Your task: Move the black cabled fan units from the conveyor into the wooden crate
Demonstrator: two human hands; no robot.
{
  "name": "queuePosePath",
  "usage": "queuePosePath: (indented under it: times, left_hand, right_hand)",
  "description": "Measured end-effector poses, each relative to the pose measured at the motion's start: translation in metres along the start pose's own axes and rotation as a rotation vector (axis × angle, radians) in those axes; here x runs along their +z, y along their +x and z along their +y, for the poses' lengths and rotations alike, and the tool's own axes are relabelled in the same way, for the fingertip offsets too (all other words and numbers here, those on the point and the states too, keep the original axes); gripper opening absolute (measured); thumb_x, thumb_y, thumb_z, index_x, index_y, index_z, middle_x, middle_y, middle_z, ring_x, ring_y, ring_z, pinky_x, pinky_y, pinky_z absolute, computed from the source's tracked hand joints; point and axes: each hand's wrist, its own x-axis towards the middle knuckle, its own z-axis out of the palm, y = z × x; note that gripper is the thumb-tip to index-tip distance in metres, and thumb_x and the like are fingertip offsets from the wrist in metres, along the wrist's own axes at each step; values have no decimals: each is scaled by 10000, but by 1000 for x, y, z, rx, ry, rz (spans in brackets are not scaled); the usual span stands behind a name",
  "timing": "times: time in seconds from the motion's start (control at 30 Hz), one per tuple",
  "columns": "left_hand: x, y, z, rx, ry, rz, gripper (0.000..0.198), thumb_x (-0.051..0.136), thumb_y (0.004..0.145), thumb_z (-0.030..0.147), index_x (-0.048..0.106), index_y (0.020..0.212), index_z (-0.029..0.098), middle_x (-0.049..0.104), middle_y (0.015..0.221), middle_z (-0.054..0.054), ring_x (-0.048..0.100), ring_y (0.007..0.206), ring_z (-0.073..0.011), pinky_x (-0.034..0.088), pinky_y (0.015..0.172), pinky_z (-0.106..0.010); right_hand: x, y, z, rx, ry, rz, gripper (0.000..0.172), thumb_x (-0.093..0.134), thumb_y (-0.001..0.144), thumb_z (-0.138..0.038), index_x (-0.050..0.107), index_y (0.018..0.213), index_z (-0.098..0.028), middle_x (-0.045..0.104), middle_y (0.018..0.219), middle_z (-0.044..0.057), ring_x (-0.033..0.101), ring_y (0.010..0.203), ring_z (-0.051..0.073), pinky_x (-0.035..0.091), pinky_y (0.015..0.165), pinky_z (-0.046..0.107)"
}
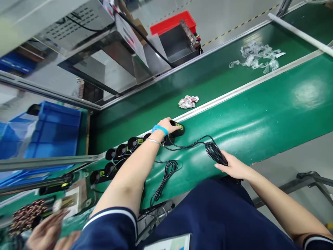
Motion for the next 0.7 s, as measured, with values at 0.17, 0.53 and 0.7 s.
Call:
queuePosePath:
  times: [0.17,0.53,0.7]
  left_hand:
    - [2,-24,22,-52,132,-149,732,569,635,764,668,992,133,700,938,-181,662,871,-339,506,706,-377]
    - [25,-87,-81,354,91,109,683,606,620,374,487,1246,127,431,1423,-215,460,1285,-381,418,1049,-504]
    - [28,-69,-78,437,145,98,837,678,542,315,404,1299,86,385,1438,-255,398,1324,-411,363,1088,-515]
  right_hand:
    - [-17,6,3,24,16,-47,596,570,864,-361,402,1373,-102,627,1213,176,612,1122,307,468,983,469]
    - [-19,15,20,4,1,-136,579,564,860,-361,417,1380,-152,618,1257,158,601,1132,317,465,968,478]
    - [-23,22,25,12,-11,-160,575,557,856,-370,422,1363,-135,604,1276,168,588,1155,318,454,988,477]
